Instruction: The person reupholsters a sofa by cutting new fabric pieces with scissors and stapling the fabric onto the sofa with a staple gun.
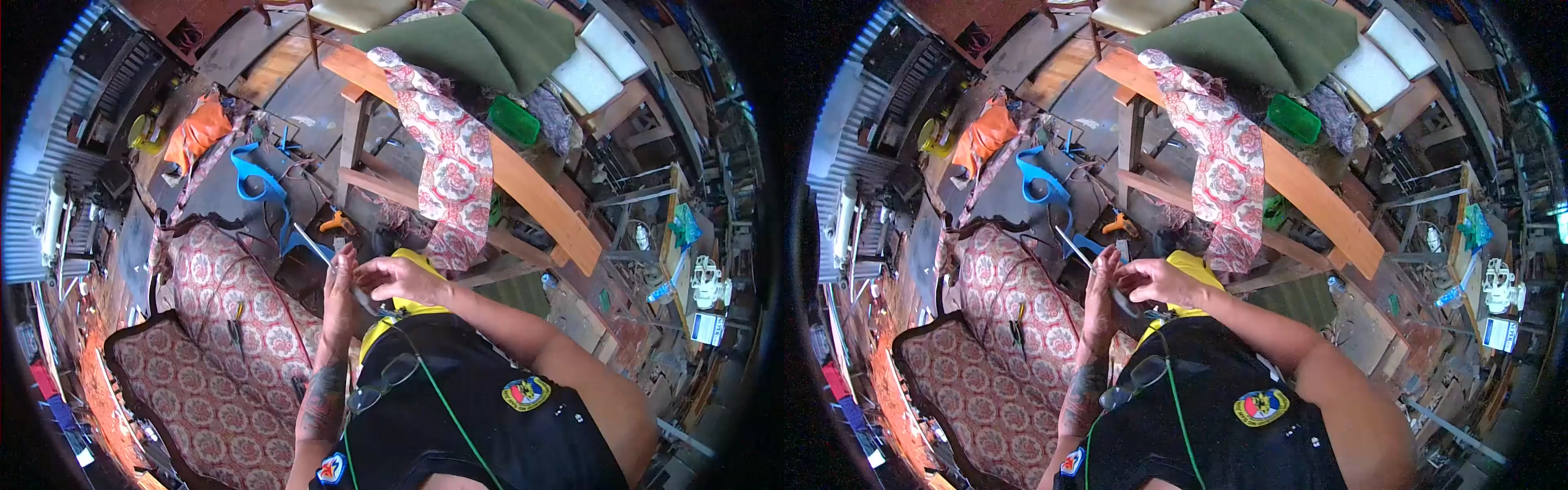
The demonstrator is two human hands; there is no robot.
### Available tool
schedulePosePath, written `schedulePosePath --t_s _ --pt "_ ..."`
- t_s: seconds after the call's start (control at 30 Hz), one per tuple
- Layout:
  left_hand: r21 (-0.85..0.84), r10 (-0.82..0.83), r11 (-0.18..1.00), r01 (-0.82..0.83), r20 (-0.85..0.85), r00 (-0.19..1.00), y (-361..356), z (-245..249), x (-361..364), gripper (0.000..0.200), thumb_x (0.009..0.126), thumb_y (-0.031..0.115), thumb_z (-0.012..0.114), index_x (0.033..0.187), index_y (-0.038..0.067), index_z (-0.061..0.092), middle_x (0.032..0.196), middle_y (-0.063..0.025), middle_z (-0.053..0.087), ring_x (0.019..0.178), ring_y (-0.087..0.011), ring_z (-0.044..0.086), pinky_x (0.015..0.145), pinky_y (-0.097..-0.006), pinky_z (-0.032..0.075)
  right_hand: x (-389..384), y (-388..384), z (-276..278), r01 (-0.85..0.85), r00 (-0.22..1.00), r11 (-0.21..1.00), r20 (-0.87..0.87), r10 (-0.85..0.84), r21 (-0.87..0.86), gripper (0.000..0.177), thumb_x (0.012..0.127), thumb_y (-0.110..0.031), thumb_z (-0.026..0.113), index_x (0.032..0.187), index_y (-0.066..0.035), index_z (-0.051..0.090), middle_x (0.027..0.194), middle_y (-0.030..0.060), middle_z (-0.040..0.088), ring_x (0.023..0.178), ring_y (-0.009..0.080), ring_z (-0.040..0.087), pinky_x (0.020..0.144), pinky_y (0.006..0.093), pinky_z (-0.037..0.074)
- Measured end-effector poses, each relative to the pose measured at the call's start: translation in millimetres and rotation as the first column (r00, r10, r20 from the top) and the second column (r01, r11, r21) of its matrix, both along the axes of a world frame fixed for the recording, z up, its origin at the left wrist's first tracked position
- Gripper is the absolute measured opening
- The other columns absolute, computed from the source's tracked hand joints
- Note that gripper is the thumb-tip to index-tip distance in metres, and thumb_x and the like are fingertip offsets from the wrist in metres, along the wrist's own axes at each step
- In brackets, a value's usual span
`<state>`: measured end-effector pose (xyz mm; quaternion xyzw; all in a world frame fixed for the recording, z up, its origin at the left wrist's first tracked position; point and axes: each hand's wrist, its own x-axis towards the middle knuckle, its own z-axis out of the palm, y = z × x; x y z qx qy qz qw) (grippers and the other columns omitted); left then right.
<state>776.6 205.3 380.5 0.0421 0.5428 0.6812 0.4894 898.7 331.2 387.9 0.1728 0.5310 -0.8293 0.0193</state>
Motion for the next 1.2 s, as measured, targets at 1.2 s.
schedulePosePath --t_s 1.2 --pt "-0.764 -0.353 0.247 0.596 -0.644 -0.679 538 -43 -176 0.046 0.084 0.037 0.071 0.119 0.006 0.067 0.115 -0.0144 0.068 0.106 -0.0296 0.064 0.092 -0.0431 0.047 72 142 -99 0.524 -0.379 -0.331 -0.133 -0.916 0.785 0.065 0.078 -0.044 0.081 0.116 -0.001 0.049 0.097 0.0152 0.066 0.089 0.0261 0.066 0.08 0.0399 0.051"
